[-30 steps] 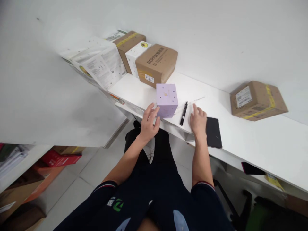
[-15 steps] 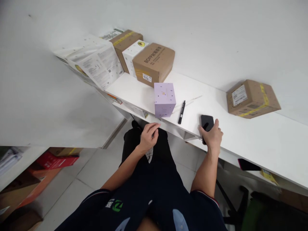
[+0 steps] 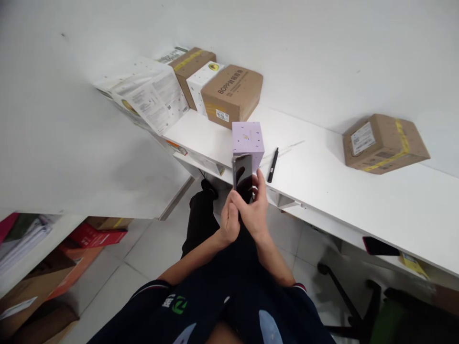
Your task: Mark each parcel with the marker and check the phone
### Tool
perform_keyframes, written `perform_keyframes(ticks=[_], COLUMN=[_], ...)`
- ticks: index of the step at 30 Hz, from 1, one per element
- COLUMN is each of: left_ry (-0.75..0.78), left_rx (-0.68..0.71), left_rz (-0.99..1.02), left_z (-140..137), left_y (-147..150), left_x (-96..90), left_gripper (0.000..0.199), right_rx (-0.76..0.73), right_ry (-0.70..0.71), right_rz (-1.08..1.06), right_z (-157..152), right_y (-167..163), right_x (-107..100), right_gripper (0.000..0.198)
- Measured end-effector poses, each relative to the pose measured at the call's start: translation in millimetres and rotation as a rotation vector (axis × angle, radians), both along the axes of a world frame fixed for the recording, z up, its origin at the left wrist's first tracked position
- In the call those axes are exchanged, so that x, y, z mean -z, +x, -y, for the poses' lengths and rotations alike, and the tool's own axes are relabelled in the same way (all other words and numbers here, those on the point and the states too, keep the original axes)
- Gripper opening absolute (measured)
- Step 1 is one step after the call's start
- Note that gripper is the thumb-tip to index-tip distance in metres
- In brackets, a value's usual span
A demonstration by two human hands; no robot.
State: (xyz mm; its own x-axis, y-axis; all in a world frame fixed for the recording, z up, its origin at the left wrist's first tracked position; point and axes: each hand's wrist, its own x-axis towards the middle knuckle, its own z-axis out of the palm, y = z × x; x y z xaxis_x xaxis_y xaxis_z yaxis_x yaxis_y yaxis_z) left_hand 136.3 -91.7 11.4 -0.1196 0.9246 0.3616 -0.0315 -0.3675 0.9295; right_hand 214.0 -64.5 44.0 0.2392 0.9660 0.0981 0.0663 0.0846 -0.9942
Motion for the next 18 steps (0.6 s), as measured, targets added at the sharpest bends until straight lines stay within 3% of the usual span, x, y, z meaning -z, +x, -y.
perform_keyframes(ticks=[3, 6, 10, 14, 18], left_ry=[-0.084, -0.2, -0.319, -0.387, -0.392], left_rx=[-0.122, -0.152, -0.037, 0.107, 0.129], left_rz=[0.04, 0.199, 0.46, 0.605, 0.66], left_z=[4, 4, 1, -3, -7], left_y=[-8, -16, -17, -13, -10], left_x=[6.3, 11.7, 6.8, -6.5, -14.6], left_gripper=[0.048, 0.048, 0.047, 0.044, 0.044], right_rx=[-0.059, -0.065, 0.014, 0.149, 0.205], right_ry=[0.07, 0.093, 0.032, 0.057, 0.071], right_rz=[-0.014, -0.085, -0.073, -0.131, -0.222], right_z=[1, 1, 1, 2, 2], right_y=[-7, 0, 10, 11, 7], right_x=[1, -1, -1, 5, 8], right_gripper=[0.072, 0.054, 0.028, 0.024, 0.023])
